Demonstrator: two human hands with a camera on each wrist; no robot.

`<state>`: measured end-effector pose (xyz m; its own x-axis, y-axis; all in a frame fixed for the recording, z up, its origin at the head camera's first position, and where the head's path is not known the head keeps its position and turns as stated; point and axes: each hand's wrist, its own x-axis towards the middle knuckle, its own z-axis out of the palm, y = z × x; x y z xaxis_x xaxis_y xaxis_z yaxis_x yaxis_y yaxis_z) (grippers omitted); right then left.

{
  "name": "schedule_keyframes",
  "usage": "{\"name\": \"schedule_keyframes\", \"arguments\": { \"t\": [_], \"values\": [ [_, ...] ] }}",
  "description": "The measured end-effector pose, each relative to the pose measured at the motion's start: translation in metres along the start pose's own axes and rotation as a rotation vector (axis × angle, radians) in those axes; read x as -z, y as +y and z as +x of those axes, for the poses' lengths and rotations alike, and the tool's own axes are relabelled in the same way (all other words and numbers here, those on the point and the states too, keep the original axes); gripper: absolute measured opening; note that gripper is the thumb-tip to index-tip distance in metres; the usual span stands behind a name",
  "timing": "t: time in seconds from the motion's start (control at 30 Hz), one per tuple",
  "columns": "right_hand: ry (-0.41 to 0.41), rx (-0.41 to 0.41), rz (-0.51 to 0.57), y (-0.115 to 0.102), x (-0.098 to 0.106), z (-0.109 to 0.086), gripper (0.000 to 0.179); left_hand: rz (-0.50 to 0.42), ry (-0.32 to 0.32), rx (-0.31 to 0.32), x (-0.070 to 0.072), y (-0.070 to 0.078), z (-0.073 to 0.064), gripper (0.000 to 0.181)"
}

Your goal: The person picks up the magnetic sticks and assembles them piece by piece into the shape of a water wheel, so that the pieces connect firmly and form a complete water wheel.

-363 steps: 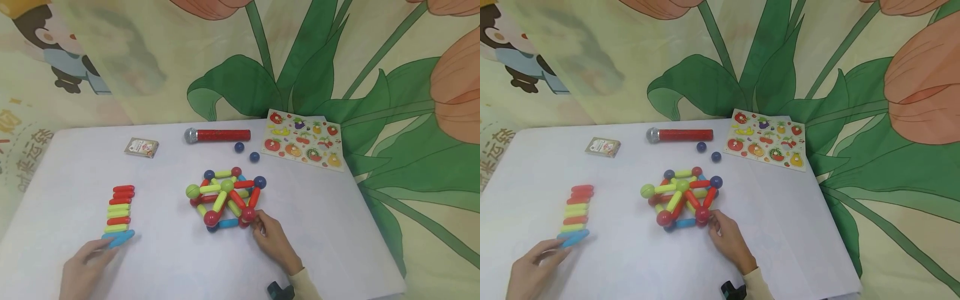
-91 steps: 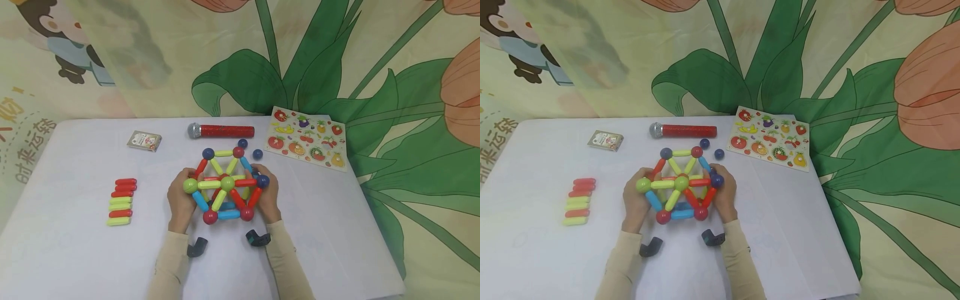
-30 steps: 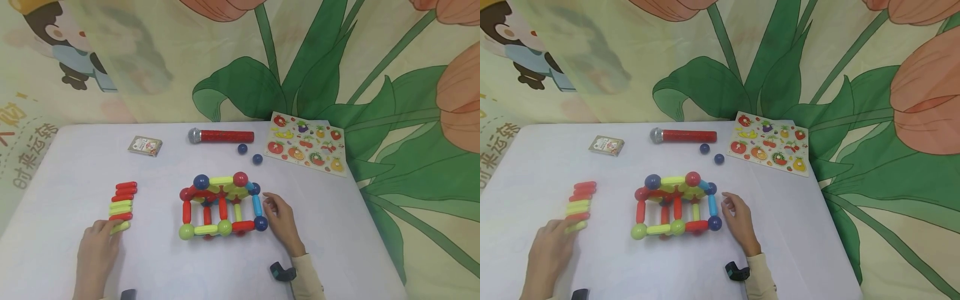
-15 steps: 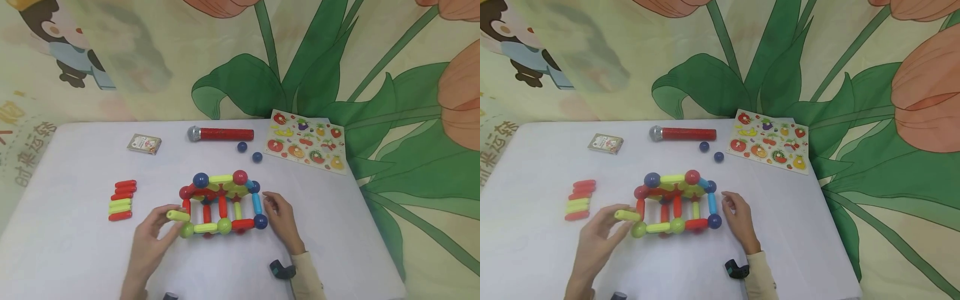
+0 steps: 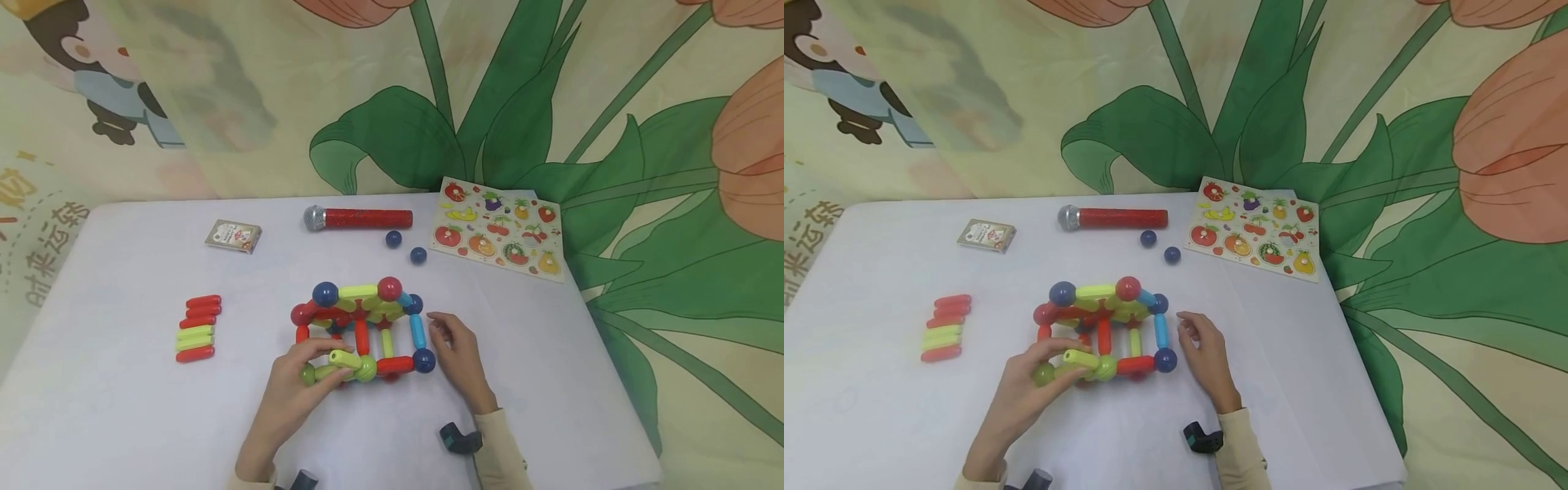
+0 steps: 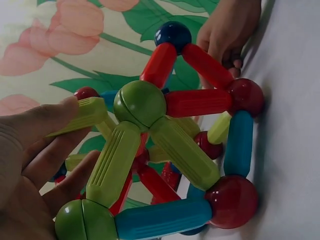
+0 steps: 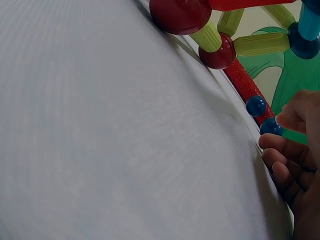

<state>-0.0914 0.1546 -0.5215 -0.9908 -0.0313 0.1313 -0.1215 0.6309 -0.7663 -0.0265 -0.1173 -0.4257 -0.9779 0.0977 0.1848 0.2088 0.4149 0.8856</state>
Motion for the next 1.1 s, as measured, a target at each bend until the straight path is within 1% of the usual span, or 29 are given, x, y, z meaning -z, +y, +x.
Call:
{"name": "schedule_keyframes", "arguments": {
  "t": [0.1,0.2,0.27,0.33,0.37,0.4,0.47,0.53,0.57,0.6,0.63,0.67,0.7,0.77,0.83,0.9,1.03,1.07,1.1],
  "values": [
    [-0.004,-0.012,-0.003,-0.002,0.001,0.000,0.023,0.050,-0.008,-0.011,-0.001,0.000,0.002,0.036],
    [-0.001,-0.010,-0.011,-0.004,0.001,0.000,0.023,0.074,-0.014,-0.020,-0.001,0.000,0.002,0.037],
    [0.003,-0.006,-0.013,-0.005,0.001,0.000,0.023,0.079,-0.021,-0.026,0.002,0.000,0.002,0.039],
    [0.005,-0.002,-0.009,-0.005,0.001,0.000,0.023,0.067,-0.002,-0.023,0.009,-0.003,-0.001,0.040],
    [0.006,-0.003,-0.002,-0.006,0.000,0.000,0.023,0.069,0.027,-0.015,0.015,-0.005,-0.003,0.039],
    [0.005,-0.004,0.003,-0.006,0.000,0.000,0.023,0.085,0.069,0.003,0.022,-0.009,-0.004,0.039],
    [0.002,-0.003,0.008,-0.005,0.000,0.000,0.023,0.116,0.191,0.055,0.040,-0.020,-0.009,0.037],
    [0.002,-0.001,0.007,-0.005,0.001,0.000,0.023,0.223,0.322,0.119,0.062,-0.037,-0.013,0.037],
    [0.005,-0.001,0.008,-0.005,0.001,0.000,0.023,0.294,0.366,0.163,0.073,-0.046,-0.015,0.038],
    [0.006,-0.002,0.004,-0.005,0.001,0.000,0.023,0.367,0.387,0.210,0.084,-0.055,-0.017,0.040],
    [0.008,-0.001,0.003,-0.005,0.001,0.000,0.023,0.434,0.387,0.250,0.093,-0.065,-0.019,0.041],
    [0.008,-0.001,0.002,-0.004,0.001,0.000,0.023,0.504,0.367,0.288,0.102,-0.075,-0.022,0.042],
    [0.008,0.000,0.003,-0.004,0.001,0.000,0.023,0.567,0.331,0.327,0.109,-0.083,-0.024,0.042],
    [0.005,-0.001,0.003,-0.004,0.001,0.000,0.023,0.638,0.246,0.373,0.119,-0.097,-0.029,0.041],
    [0.002,0.001,0.003,-0.004,0.001,0.000,0.023,0.669,0.181,0.395,0.125,-0.107,-0.032,0.040],
    [0.003,0.002,0.001,-0.005,0.001,0.000,0.023,0.677,0.144,0.423,0.127,-0.111,-0.033,0.041],
    [0.013,0.003,0.000,-0.006,0.001,-0.001,0.023,0.701,0.103,0.440,0.123,-0.113,-0.033,0.044],
    [0.014,0.003,0.001,-0.005,0.001,-0.001,0.023,0.698,0.099,0.445,0.120,-0.111,-0.033,0.044],
    [0.012,0.002,0.001,-0.005,0.001,-0.001,0.023,0.688,0.105,0.435,0.117,-0.109,-0.033,0.043]
  ]
}}
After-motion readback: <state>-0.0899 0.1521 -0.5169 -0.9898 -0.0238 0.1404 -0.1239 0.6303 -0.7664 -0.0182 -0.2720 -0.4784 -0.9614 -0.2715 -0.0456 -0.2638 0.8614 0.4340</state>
